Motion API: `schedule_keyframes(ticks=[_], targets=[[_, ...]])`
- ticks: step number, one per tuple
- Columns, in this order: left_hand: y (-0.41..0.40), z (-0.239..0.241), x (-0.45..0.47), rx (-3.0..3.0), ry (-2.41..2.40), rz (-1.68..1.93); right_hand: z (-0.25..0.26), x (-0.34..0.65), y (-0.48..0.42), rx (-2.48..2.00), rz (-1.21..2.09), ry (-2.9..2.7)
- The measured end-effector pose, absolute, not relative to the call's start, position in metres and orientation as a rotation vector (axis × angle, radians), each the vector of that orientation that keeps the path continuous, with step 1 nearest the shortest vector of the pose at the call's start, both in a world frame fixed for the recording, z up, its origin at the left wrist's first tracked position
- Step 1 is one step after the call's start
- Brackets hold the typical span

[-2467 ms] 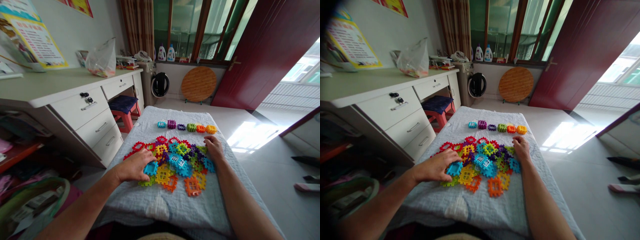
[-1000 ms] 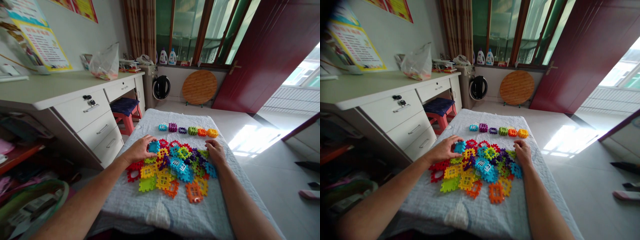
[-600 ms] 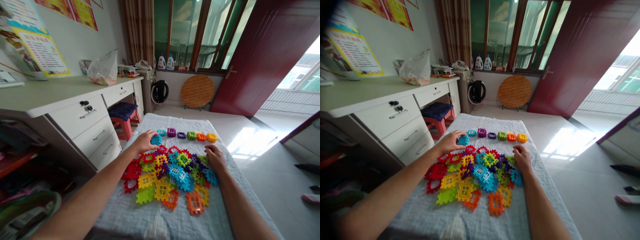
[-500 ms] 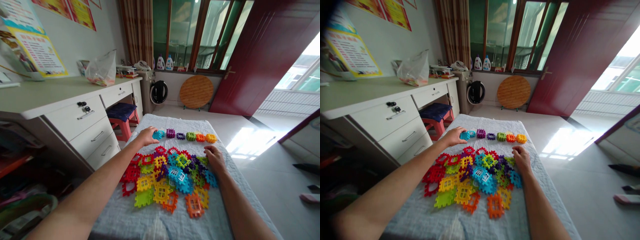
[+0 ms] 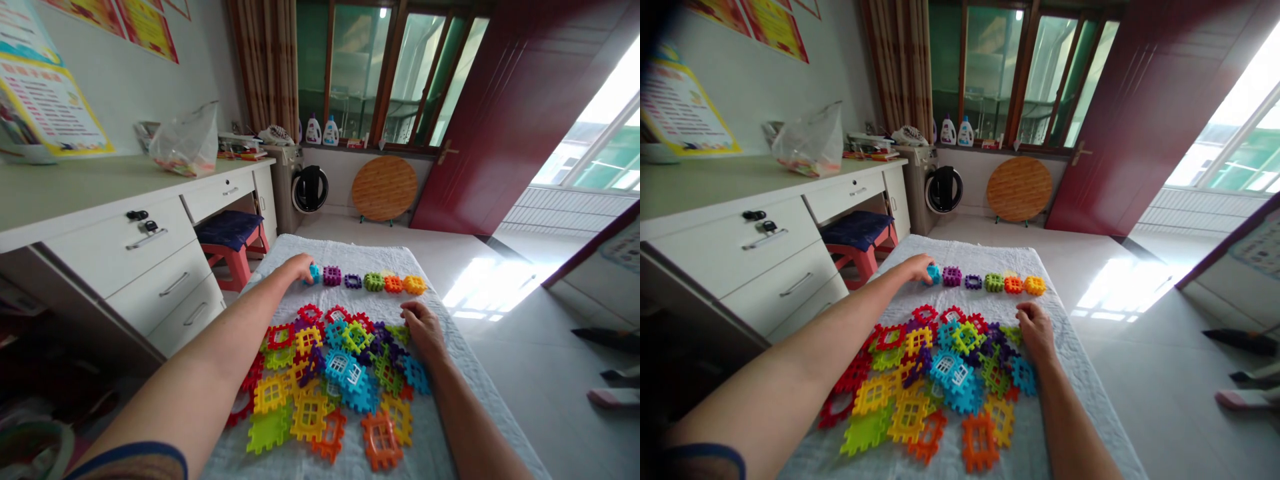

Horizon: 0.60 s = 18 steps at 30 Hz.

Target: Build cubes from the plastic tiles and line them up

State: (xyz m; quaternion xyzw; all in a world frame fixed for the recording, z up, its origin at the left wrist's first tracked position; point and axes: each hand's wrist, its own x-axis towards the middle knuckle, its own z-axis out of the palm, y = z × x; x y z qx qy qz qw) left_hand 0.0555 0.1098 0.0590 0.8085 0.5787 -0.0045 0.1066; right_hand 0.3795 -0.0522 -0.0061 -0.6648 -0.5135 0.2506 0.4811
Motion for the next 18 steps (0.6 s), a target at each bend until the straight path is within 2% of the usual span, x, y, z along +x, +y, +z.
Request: schedule_keyframes(ticks=[18], targets=[[0.112, 0.048, 0.057, 2.395, 1.596, -0.007, -0.008, 0.38, -0.052, -1.615, 0.638, -1.234]])
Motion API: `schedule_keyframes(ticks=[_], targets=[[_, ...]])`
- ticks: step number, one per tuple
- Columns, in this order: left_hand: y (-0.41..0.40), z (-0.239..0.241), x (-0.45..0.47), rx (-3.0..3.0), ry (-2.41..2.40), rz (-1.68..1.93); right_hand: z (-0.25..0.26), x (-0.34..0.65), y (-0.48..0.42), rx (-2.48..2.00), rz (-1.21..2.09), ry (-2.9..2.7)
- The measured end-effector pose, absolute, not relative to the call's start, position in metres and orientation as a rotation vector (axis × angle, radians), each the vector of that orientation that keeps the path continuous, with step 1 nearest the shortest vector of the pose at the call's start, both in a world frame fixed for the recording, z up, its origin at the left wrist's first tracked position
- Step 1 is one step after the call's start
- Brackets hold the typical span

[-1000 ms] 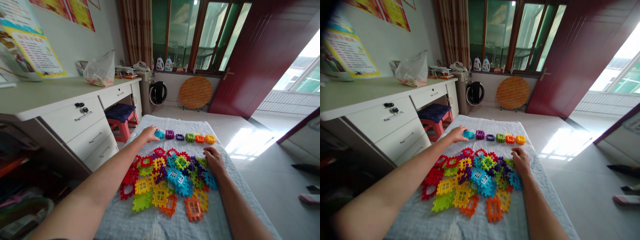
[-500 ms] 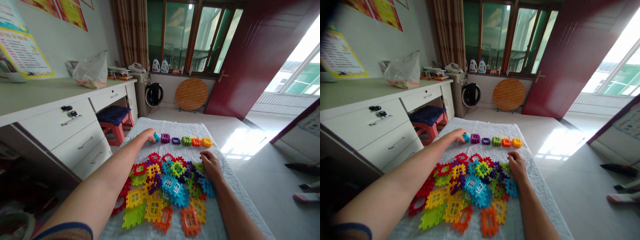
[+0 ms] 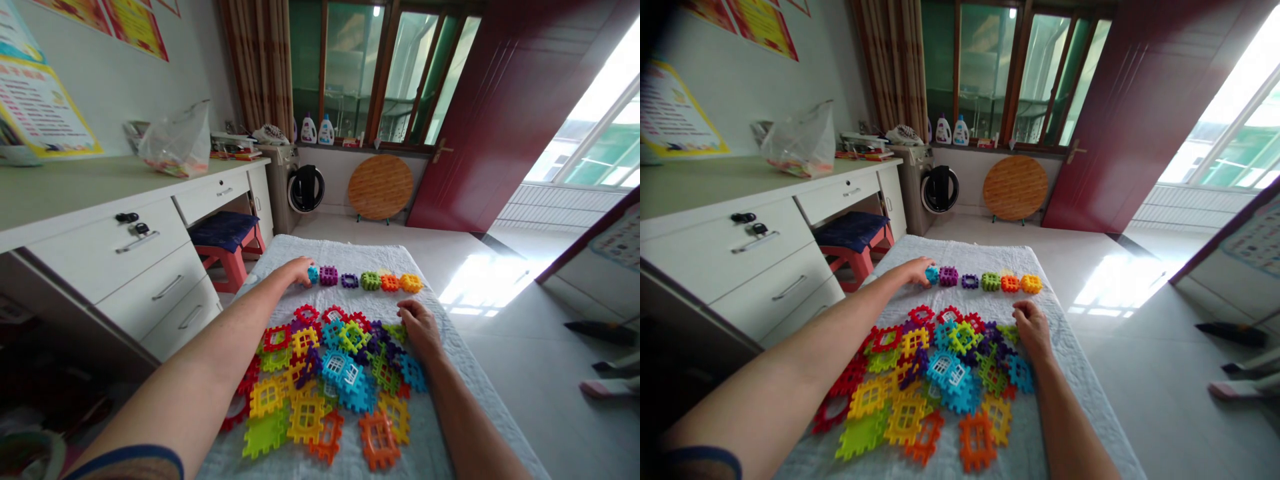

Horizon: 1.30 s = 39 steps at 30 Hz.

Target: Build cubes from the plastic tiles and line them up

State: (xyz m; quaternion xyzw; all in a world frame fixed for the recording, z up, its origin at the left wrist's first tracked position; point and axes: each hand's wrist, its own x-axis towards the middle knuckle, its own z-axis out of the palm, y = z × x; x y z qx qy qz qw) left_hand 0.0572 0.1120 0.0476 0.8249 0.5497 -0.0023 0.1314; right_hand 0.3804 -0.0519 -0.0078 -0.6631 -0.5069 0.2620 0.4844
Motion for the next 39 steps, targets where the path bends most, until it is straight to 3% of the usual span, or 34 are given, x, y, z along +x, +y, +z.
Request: schedule_keyframes(ticks=[39], targets=[[0.1152, 0.0471, 0.0625, 2.394, 1.576, -0.074, -0.0029, 0.3774, -0.0529, -1.616, 0.637, -1.231]])
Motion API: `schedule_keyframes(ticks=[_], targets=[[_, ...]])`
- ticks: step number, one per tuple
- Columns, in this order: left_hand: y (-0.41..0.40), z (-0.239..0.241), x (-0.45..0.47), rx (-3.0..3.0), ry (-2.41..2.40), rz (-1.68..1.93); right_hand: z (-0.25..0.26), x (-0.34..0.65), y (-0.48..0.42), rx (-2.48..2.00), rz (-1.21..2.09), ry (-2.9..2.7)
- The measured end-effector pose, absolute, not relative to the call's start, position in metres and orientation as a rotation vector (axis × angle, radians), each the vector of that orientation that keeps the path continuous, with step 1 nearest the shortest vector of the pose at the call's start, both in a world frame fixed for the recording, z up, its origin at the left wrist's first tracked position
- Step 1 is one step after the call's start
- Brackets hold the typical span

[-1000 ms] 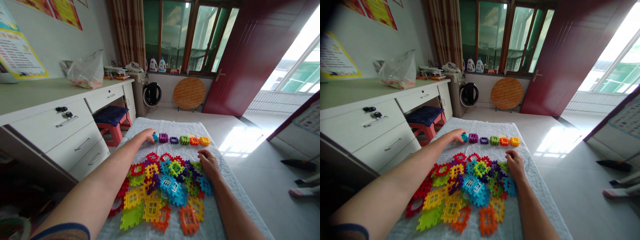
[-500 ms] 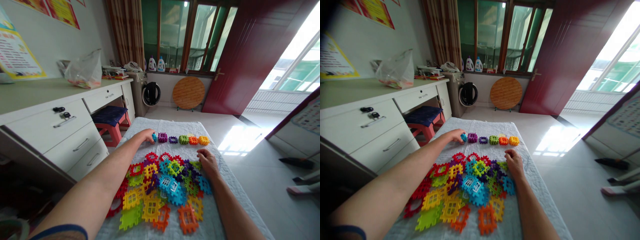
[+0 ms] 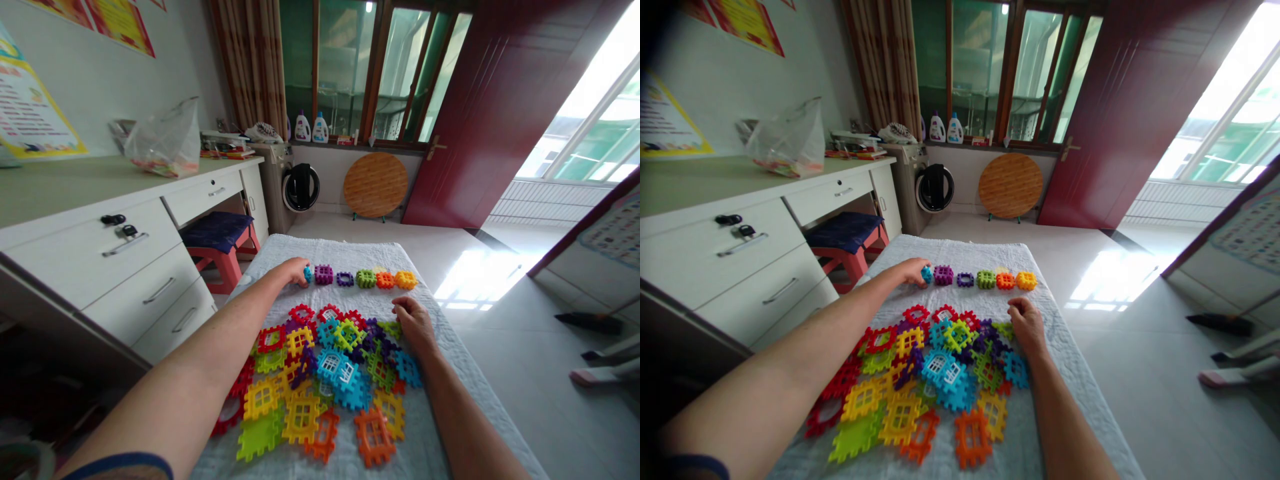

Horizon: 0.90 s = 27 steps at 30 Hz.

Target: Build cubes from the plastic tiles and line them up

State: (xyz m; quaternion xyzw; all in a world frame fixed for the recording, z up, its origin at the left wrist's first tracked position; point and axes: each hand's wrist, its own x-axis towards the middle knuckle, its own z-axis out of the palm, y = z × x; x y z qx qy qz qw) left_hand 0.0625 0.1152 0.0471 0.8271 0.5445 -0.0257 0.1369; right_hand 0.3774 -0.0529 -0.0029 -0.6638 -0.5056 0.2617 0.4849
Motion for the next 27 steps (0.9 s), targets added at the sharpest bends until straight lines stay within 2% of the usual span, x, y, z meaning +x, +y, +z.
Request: schedule_keyframes(ticks=[18, 27], targets=[[0.112, 0.053, 0.067, 2.369, 1.551, -0.13, -0.006, 0.378, -0.053, -1.605, 0.629, -1.237], [0.074, 0.066, 0.054, 2.517, 1.599, 0.159, -0.008, 0.379, -0.051, -1.561, 0.609, -1.241]])
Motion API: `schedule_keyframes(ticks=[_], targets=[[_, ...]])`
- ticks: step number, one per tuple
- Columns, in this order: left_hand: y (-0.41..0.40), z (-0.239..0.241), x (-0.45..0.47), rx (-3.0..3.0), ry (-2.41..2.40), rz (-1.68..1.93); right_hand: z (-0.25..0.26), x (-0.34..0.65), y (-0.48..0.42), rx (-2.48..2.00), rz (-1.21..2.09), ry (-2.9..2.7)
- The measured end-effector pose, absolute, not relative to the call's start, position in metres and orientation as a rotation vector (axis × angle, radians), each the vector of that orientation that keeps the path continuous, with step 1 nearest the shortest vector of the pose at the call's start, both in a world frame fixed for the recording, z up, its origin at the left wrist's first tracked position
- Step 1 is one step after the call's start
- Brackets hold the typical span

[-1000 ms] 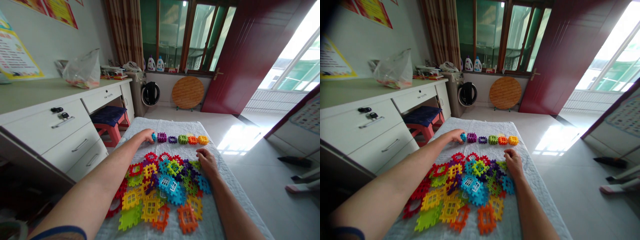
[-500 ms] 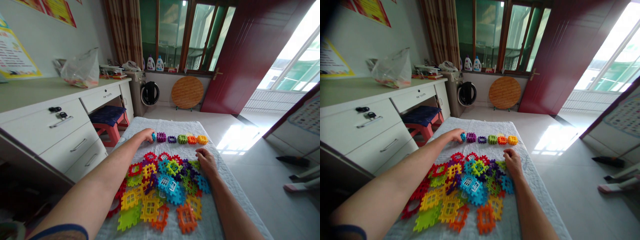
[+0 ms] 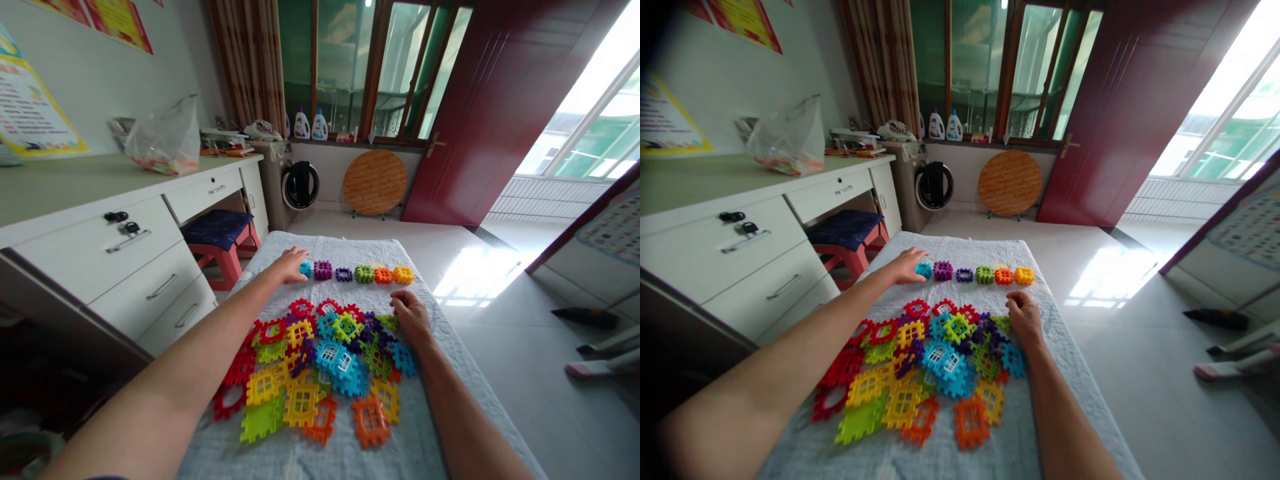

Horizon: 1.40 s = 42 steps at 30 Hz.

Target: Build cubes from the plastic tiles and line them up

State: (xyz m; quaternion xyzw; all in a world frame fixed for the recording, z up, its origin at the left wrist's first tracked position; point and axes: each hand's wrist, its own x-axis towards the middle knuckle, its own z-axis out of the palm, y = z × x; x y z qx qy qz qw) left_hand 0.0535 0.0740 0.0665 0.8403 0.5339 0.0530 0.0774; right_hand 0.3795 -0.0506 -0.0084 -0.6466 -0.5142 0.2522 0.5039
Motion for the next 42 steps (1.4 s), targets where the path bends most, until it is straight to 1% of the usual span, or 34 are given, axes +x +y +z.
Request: schedule_keyframes(ticks=[3, 8, 11, 15, 17, 20, 24, 29, 33, 37, 42], targets=[[0.04, 0.065, 0.047, 2.557, 1.575, 0.246, -0.003, 0.374, -0.053, -1.565, 0.505, -1.363], [-0.016, 0.051, 0.045, 2.55, 1.449, 0.122, 0.013, 0.354, -0.062, -1.505, 0.304, -1.696], [-0.037, 0.048, 0.048, 2.548, 1.374, 0.105, 0.018, 0.343, -0.067, -1.444, 0.303, -1.807], [-0.051, 0.052, 0.051, 2.537, 1.183, 0.135, 0.017, 0.339, -0.068, -1.427, 0.338, -1.81], [-0.054, 0.054, 0.052, 2.527, 1.138, 0.136, 0.016, 0.339, -0.068, -1.411, 0.308, -1.838], [-0.056, 0.055, 0.055, 2.516, 1.21, 0.153, 0.014, 0.337, -0.068, -1.405, 0.263, -1.932], [-0.053, 0.055, 0.068, 2.52, 1.267, 0.268, 0.013, 0.326, -0.071, -1.46, 0.322, -2.06], [-0.04, 0.05, 0.092, 2.472, 1.366, 0.302, 0.015, 0.321, -0.075, -1.339, 0.354, -2.143], [-0.027, 0.043, 0.106, 2.406, 1.418, 0.25, 0.019, 0.321, -0.077, -1.262, 0.433, -2.089], [-0.02, 0.039, 0.11, 2.341, 1.426, 0.21, 0.021, 0.321, -0.074, -1.288, 0.563, -1.955], [-0.022, 0.039, 0.11, 2.304, 1.371, 0.233, 0.022, 0.326, -0.069, -1.291, 0.496, -1.802]])
